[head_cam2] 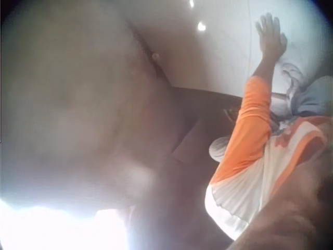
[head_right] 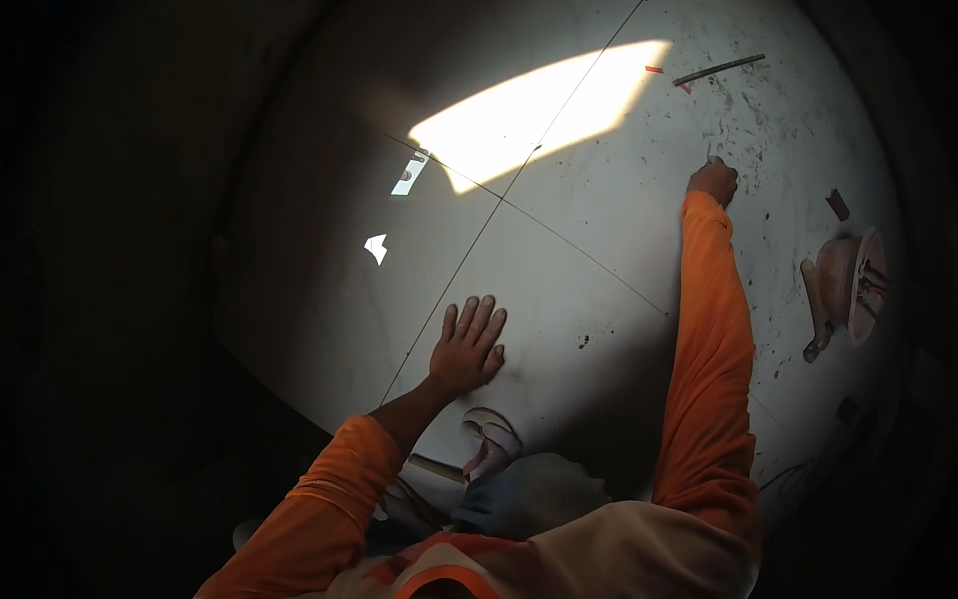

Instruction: The person installs a tile on the floor by applying mortar to the edges, placing the tile, and tapping it with a mallet to level it.

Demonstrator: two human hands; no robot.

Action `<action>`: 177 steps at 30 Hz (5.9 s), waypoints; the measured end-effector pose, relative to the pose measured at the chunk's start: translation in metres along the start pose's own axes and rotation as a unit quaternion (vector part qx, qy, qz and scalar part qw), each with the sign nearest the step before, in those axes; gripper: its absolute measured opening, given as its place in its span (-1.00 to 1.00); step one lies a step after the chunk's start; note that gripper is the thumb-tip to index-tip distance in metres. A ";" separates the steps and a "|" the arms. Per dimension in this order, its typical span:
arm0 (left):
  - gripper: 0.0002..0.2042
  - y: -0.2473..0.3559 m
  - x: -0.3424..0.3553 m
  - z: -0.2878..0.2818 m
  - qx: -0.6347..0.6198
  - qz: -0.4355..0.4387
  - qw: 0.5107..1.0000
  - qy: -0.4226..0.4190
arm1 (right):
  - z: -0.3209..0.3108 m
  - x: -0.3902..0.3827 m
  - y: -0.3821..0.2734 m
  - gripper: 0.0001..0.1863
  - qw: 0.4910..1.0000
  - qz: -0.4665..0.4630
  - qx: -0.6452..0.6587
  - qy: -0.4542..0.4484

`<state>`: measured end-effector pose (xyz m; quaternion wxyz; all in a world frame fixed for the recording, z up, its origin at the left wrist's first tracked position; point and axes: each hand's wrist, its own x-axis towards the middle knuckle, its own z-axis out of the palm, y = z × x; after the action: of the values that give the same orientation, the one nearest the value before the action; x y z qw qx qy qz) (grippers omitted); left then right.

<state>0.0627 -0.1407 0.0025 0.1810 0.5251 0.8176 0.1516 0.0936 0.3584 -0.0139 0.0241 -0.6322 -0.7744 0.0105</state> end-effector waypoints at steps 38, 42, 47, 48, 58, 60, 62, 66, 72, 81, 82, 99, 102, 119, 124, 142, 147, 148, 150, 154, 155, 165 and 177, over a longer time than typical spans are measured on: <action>-0.49 -0.028 0.062 -0.019 -0.058 0.070 0.994 0.066 | -0.010 -0.227 -0.151 -0.88 0.818 -0.444 0.331 -0.154; -0.45 -0.028 0.059 -0.018 -0.089 0.066 0.992 0.066 | -0.007 -0.231 -0.130 -0.82 0.822 -0.384 0.382 -0.179; -0.47 -0.045 0.040 -0.045 -0.217 0.085 0.969 0.076 | 0.012 -0.236 -0.136 -0.76 0.838 -0.292 0.461 -0.015; -0.50 -0.051 0.019 -0.048 -0.256 0.069 0.960 0.088 | 0.011 -0.243 -0.137 -0.76 0.838 -0.294 0.459 0.008; -0.65 -0.134 -0.163 -0.123 -0.240 -0.583 0.745 0.218 | -0.040 -0.211 -0.111 -0.70 0.855 -0.056 0.378 -0.349; -0.66 -0.172 -0.166 -0.140 -0.241 -0.632 0.697 0.239 | -0.047 -0.192 -0.111 -0.73 0.882 -0.089 0.264 -0.381; -0.67 -0.206 -0.168 -0.138 -0.238 -0.564 0.729 0.305 | -0.029 -0.130 -0.100 -0.77 0.933 -0.151 0.252 -0.207; -0.70 -0.206 -0.158 -0.119 -0.345 -0.547 0.651 0.397 | -0.023 0.014 -0.103 -0.81 0.952 -0.187 0.243 -0.016; -0.71 -0.227 -0.185 -0.123 -0.377 -0.558 0.534 0.511 | 0.006 0.105 -0.106 -0.82 0.904 -0.424 0.060 -0.010; -0.62 -0.178 -0.068 -0.127 -0.024 -0.550 0.784 0.287 | 0.014 0.015 -0.268 -0.95 0.787 -0.492 0.327 -0.177; -0.59 -0.163 -0.056 -0.116 0.018 -0.499 0.830 0.248 | -0.010 -0.051 -0.317 -0.92 0.745 -0.530 0.352 -0.202; -0.54 -0.035 0.019 -0.099 -0.183 -0.404 0.863 0.243 | 0.033 -0.266 -0.570 -0.86 0.718 -0.695 0.014 -0.027; -0.55 -0.036 0.014 -0.104 -0.188 -0.405 0.859 0.249 | 0.049 -0.253 -0.582 -0.80 0.741 -0.663 0.067 -0.081; -0.56 -0.049 0.039 -0.130 -0.164 -0.340 0.866 0.328 | 0.031 -0.256 -0.584 -0.68 0.694 -0.718 -0.040 -0.035; -0.56 -0.045 0.036 -0.110 -0.179 -0.353 0.854 0.338 | 0.036 -0.248 -0.561 -0.86 0.659 -0.743 0.098 0.064; -0.56 -0.043 0.041 -0.110 -0.251 -0.332 0.857 0.303 | 0.061 -0.261 -0.609 -0.77 0.763 -0.635 0.018 -0.119; -0.58 -0.034 0.015 -0.111 -0.226 -0.359 0.857 0.294 | 0.018 -0.287 -0.590 -0.75 0.765 -0.614 0.100 -0.164; -0.58 -0.030 0.009 -0.115 -0.218 -0.350 0.861 0.297 | 0.005 -0.288 -0.589 -0.74 0.755 -0.631 0.053 -0.172; -0.57 -0.026 0.015 -0.120 -0.209 -0.333 0.874 0.286 | 0.019 -0.270 -0.586 -0.69 0.768 -0.623 0.071 -0.128; -0.57 -0.028 0.005 -0.122 -0.203 -0.332 0.871 0.301 | 0.021 -0.236 -0.557 -0.59 0.761 -0.578 0.228 -0.186; -0.58 -0.033 -0.009 -0.115 -0.169 -0.360 0.871 0.290 | 0.015 -0.233 -0.532 -0.61 0.754 -0.522 0.320 -0.240; -0.44 -0.011 -0.039 -0.038 -0.059 -0.425 0.898 0.099 | -0.001 0.067 -0.125 -0.74 0.895 -0.179 0.390 0.121; -0.44 -0.042 0.028 -0.071 -0.109 -0.341 0.932 0.062 | 0.002 -0.156 -0.385 -0.77 0.703 -0.493 0.467 -0.213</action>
<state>-0.0139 -0.1363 0.0429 0.2268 0.1814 0.9355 0.2012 -0.2526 0.1287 -0.0015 0.1522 -0.0491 -0.8561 0.4914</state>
